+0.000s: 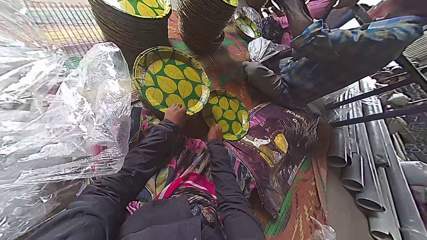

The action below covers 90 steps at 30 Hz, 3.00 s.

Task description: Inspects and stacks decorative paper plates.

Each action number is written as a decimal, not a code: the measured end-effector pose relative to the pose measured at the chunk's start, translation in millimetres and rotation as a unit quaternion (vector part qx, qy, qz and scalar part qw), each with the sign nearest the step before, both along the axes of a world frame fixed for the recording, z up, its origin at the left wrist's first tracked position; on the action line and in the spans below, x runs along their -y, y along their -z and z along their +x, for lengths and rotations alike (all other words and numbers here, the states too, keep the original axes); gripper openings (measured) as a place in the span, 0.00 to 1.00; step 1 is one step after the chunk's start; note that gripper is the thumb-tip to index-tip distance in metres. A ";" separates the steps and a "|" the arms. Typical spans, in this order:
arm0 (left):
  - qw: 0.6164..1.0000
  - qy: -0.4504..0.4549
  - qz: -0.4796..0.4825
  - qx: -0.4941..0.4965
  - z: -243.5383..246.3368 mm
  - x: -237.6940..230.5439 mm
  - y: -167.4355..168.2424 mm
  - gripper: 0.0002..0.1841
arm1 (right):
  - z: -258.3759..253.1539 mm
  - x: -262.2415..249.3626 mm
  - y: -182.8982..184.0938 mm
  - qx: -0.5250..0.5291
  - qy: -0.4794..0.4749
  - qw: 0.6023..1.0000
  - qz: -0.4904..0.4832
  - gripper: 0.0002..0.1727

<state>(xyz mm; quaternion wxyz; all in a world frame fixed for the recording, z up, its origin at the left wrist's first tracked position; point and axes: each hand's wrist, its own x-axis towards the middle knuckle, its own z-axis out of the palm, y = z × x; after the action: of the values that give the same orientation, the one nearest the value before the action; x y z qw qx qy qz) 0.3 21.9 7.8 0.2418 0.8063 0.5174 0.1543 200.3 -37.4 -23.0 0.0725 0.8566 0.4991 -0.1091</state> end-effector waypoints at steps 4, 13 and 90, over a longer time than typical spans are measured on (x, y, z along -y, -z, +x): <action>0.983 -0.093 0.077 0.137 -13.3 -2.4 4.5 0.25 | 12.4 -3.4 -6.5 0.011 0.042 0.973 0.225 0.18; 0.843 -0.462 0.007 0.275 -51.1 -24.7 -19.7 0.47 | -13.3 -35.1 -107.5 0.092 -0.251 0.780 0.565 0.12; 0.998 0.031 0.052 -0.028 -17.6 -21.9 20.1 0.16 | 37.7 6.2 1.0 -0.029 -0.069 0.996 -0.057 0.35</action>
<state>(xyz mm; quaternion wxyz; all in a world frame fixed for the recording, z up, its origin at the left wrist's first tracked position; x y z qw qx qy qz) -17.2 43.8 -12.3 0.1899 0.8371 0.4904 0.1506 238.0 -43.7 -23.9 0.1139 0.8111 0.5519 -0.1565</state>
